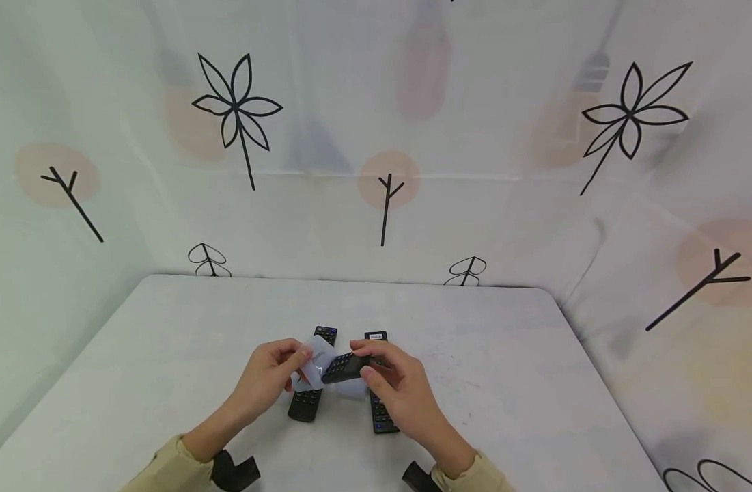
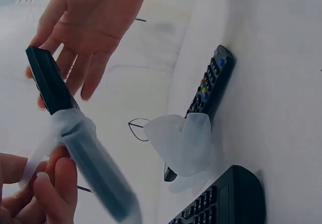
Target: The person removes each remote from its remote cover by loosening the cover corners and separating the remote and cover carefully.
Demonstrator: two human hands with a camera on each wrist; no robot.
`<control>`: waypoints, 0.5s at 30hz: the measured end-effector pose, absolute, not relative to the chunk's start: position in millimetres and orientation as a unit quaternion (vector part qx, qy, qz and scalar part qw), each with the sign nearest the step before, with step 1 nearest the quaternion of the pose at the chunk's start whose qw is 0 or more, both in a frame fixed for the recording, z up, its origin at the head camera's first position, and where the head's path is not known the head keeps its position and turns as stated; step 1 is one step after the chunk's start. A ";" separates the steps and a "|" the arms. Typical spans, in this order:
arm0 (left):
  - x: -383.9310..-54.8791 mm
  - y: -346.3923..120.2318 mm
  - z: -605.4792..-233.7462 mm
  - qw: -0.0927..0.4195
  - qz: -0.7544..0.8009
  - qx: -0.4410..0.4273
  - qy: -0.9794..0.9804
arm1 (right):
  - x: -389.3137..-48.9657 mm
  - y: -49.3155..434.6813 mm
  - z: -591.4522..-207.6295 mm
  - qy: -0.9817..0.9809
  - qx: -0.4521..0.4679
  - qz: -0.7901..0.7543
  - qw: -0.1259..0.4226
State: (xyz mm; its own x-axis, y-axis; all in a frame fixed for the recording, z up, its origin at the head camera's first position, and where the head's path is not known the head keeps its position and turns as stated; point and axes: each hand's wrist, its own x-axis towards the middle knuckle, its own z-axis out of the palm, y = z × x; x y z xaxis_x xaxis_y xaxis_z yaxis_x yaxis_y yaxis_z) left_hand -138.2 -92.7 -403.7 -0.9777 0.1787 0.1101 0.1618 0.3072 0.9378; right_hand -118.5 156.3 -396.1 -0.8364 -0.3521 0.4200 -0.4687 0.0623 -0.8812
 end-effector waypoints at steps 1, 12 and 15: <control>-137.7 -92.6 -403.6 -0.002 0.577 0.104 0.810 | -118.4 155.4 -395.7 -0.733 0.267 0.623 0.048; -133.8 -90.2 -401.6 -0.090 0.535 0.130 0.830 | -117.8 147.6 -391.0 -0.770 0.096 0.631 0.002; -134.7 -90.3 -402.7 -0.116 0.521 0.130 0.836 | -117.7 148.3 -390.4 -0.766 0.087 0.637 -0.007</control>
State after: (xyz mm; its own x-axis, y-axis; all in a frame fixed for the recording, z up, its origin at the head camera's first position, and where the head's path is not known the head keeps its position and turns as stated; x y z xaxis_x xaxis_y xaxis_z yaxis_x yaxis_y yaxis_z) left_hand -134.7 -90.3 -402.7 -0.9391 0.0961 0.3300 0.3386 0.4236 0.8402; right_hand -117.7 148.3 -390.4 -0.9848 -0.1417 0.1007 -0.1249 0.1737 -0.9769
